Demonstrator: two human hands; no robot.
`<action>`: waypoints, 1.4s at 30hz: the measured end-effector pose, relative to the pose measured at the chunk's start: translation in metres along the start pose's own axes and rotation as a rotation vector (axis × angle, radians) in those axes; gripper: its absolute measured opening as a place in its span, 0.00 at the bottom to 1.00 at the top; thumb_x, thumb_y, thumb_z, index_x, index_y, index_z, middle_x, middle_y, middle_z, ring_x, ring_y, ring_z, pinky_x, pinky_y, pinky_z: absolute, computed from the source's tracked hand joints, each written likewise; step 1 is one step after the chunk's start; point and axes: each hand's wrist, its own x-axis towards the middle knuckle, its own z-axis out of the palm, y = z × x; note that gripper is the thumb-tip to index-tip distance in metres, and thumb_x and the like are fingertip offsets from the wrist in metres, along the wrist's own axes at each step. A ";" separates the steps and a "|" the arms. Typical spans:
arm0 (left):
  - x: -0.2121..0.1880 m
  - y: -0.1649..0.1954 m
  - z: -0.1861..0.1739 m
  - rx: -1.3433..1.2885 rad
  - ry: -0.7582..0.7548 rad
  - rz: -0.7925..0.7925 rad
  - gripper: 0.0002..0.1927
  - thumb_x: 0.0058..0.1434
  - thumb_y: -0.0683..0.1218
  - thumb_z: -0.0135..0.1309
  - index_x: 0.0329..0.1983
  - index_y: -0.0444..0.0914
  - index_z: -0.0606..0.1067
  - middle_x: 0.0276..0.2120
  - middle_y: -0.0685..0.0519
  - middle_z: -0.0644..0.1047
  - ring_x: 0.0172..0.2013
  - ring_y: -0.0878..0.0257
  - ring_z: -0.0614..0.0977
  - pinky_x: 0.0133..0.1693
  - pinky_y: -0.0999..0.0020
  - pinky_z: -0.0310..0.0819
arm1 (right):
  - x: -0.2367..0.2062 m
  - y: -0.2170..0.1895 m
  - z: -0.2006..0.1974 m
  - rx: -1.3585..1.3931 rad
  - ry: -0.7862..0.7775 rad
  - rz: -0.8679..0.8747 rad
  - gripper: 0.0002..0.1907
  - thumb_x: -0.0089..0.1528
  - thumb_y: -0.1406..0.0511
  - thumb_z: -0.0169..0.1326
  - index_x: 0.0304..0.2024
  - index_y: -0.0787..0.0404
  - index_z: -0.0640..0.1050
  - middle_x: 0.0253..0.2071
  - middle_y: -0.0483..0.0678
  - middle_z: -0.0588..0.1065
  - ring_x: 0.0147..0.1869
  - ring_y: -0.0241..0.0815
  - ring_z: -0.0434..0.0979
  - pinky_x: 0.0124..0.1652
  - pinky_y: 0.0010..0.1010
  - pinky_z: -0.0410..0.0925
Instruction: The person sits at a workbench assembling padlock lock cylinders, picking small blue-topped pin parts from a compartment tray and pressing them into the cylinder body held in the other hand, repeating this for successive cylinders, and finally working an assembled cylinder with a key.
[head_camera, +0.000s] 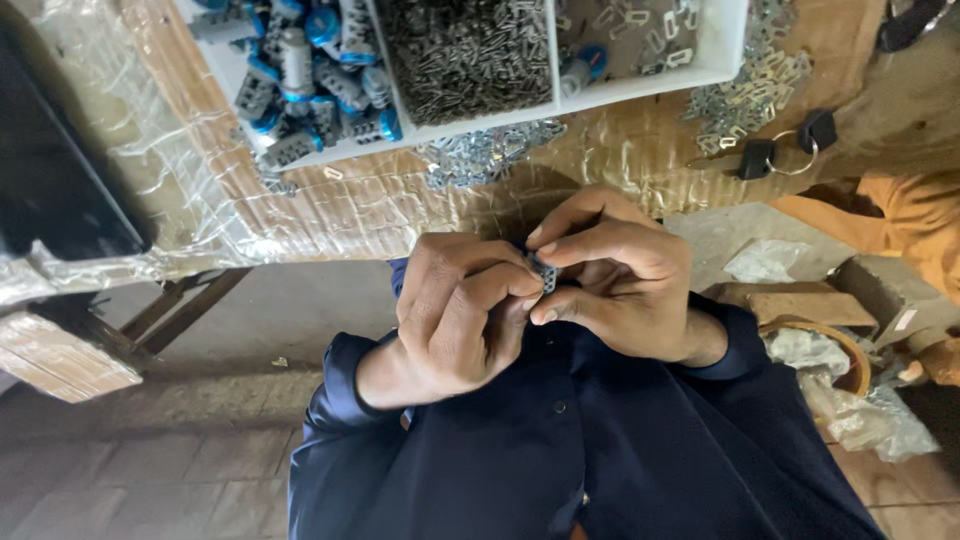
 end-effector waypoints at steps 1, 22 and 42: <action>-0.002 0.000 -0.003 0.032 -0.005 0.010 0.13 0.64 0.35 0.66 0.46 0.34 0.74 0.41 0.48 0.77 0.42 0.54 0.79 0.43 0.61 0.76 | 0.002 0.001 0.003 0.025 0.003 0.024 0.19 0.60 0.72 0.68 0.52 0.66 0.78 0.57 0.54 0.72 0.51 0.35 0.80 0.47 0.21 0.77; -0.036 -0.022 -0.041 0.892 -0.035 -0.285 0.25 0.66 0.49 0.59 0.59 0.27 0.77 0.51 0.40 0.72 0.50 0.47 0.71 0.55 0.51 0.63 | 0.020 0.006 0.033 0.423 -0.196 0.101 0.20 0.66 0.75 0.64 0.59 0.63 0.77 0.57 0.51 0.70 0.55 0.37 0.79 0.52 0.24 0.80; -0.019 -0.012 -0.052 0.921 -0.123 -0.202 0.17 0.63 0.43 0.62 0.55 0.37 0.82 0.53 0.47 0.76 0.49 0.51 0.78 0.53 0.58 0.75 | -0.006 -0.009 -0.008 0.386 -0.108 0.028 0.19 0.64 0.77 0.64 0.57 0.64 0.77 0.58 0.51 0.71 0.55 0.37 0.79 0.50 0.24 0.75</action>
